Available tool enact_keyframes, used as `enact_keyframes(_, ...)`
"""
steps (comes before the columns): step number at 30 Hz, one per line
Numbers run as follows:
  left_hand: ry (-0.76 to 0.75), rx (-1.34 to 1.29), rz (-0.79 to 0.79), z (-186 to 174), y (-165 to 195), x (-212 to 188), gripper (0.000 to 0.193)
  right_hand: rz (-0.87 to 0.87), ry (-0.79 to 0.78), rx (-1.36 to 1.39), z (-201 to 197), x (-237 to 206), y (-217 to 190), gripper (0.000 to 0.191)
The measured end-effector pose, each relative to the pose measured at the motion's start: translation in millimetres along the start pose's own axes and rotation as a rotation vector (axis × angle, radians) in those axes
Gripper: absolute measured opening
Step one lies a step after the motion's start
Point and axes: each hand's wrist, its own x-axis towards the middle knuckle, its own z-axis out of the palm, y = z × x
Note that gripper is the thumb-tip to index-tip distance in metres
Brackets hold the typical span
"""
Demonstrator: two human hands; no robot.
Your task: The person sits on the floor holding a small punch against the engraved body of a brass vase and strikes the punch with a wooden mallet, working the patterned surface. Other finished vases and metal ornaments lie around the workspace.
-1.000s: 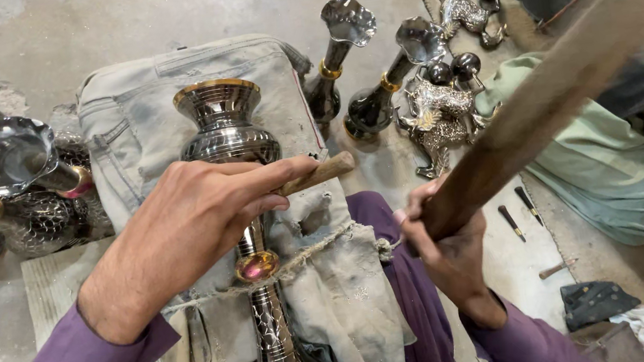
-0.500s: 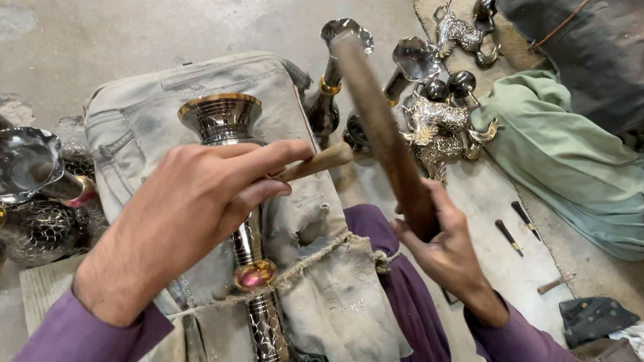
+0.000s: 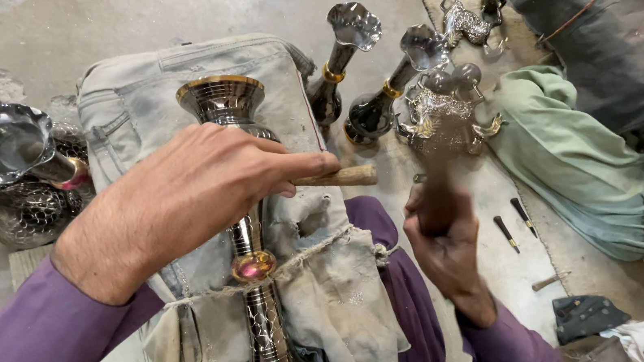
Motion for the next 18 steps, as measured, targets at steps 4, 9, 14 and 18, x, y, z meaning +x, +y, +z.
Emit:
enact_keyframes(4, 0.122, 0.027, 0.073, 6, 1, -2, 0.057, 0.032, 0.092, -0.09, -4, 2, 2, 0.048)
enact_keyframes(9, 0.279, 0.019, 0.149, 11, -2, -10, 0.044, 0.053, 0.07, -0.359, -6, 18, -15, 0.053)
enact_keyframes(14, 0.174, -0.025, -0.058, 21, -3, -17, 0.045, -0.116, -0.03, -0.323, -18, 44, -39, 0.054)
enact_keyframes(18, 0.474, -0.1, 0.009, 36, -4, -24, 0.039, -0.14, -0.003, -0.286, -27, 68, -58, 0.037)
